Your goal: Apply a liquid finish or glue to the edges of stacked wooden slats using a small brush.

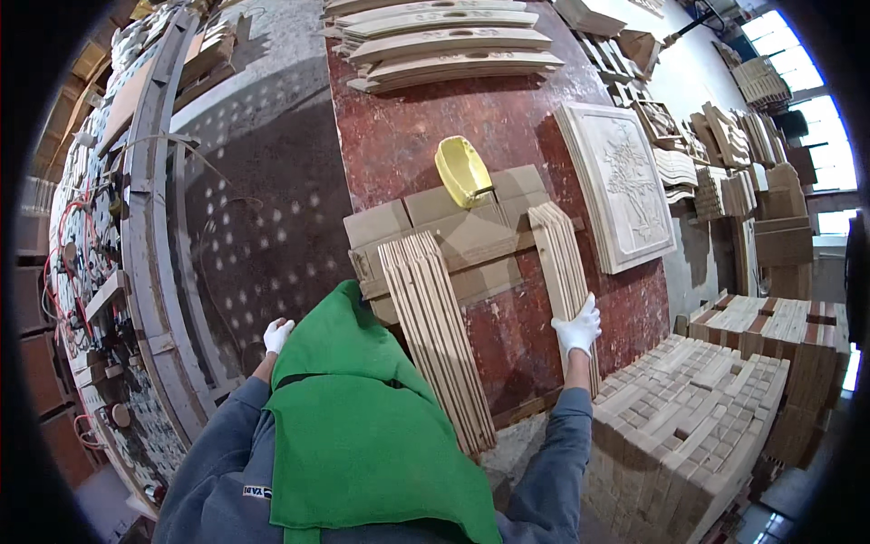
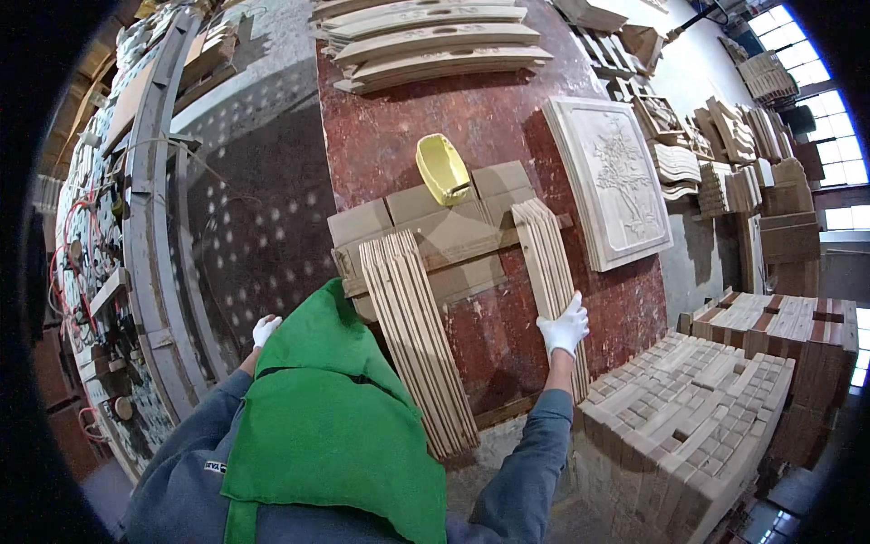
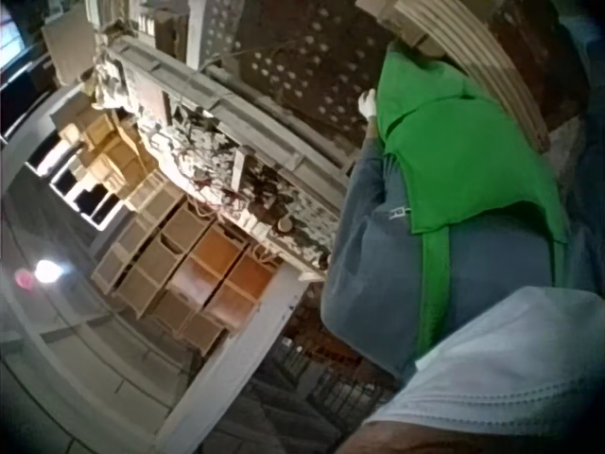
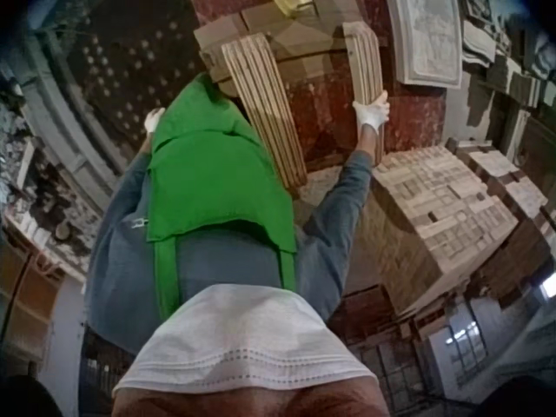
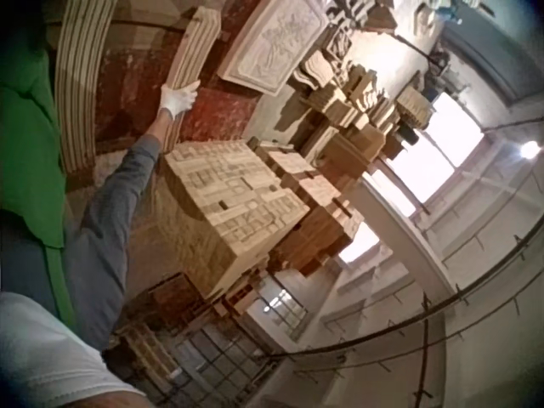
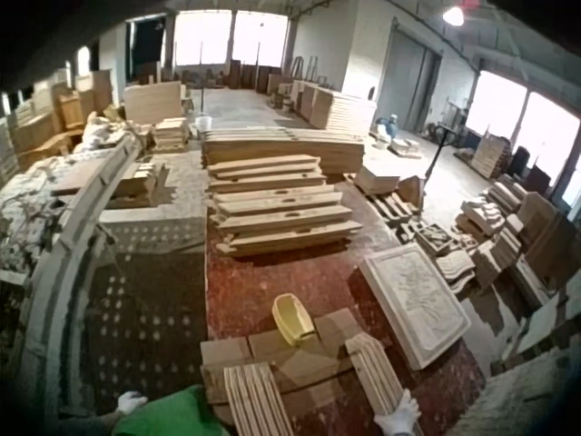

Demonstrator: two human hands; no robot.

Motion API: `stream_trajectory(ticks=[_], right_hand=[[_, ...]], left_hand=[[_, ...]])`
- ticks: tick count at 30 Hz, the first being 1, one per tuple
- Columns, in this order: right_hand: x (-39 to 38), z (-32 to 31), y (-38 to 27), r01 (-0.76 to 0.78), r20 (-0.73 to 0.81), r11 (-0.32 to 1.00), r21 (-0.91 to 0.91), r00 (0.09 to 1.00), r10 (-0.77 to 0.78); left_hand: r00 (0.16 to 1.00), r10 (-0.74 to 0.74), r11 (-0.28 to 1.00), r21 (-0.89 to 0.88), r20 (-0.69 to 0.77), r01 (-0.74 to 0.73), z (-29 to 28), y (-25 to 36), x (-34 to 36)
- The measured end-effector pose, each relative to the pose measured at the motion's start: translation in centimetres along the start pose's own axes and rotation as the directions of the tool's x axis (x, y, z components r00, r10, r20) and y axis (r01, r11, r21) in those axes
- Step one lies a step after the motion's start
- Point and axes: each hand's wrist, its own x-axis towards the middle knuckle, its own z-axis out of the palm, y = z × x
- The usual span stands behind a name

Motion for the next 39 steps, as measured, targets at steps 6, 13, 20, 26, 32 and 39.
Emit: stream_trajectory(ticks=[6,13,20,26,32,39], right_hand=[[0.0,-0.4,-0.5,-0.011,0.017,1.0,0.005,1.0,0.011],[0.1,-0.3,-0.3,-0.014,0.02,1.0,0.011,1.0,0.014],[-1.2,-0.4,-1.5,-0.01,-0.125,0.993,-0.121,0.992,-0.005],[-9.5,-1.4,-8.4,0.202,-0.289,0.94,0.274,0.95,-0.12],[-20.0,-0.3,-17.5,0.338,-0.213,0.786,0.518,0.941,-0.264],[-22.4,0.9,-20.4,0.26,-0.162,0.855,0.449,0.964,-0.208]], left_hand=[[0.999,-0.036,0.999,0.018,-0.015,0.036,-0.8,0.6,-1.3],[0.994,-0.109,0.988,-0.113,0.0,0.108,-1.4,3.5,-4.9],[0.99,-0.14,0.963,-0.227,0.027,0.142,-2.4,9.4,-7.3],[0.991,-0.124,0.962,-0.238,0.044,0.131,-2.3,9.3,-5.3],[0.99,-0.098,0.963,-0.242,0.102,0.12,-0.8,6.1,-0.9],[0.99,-0.078,0.961,-0.254,0.115,0.106,-1.6,7.8,0.6]])
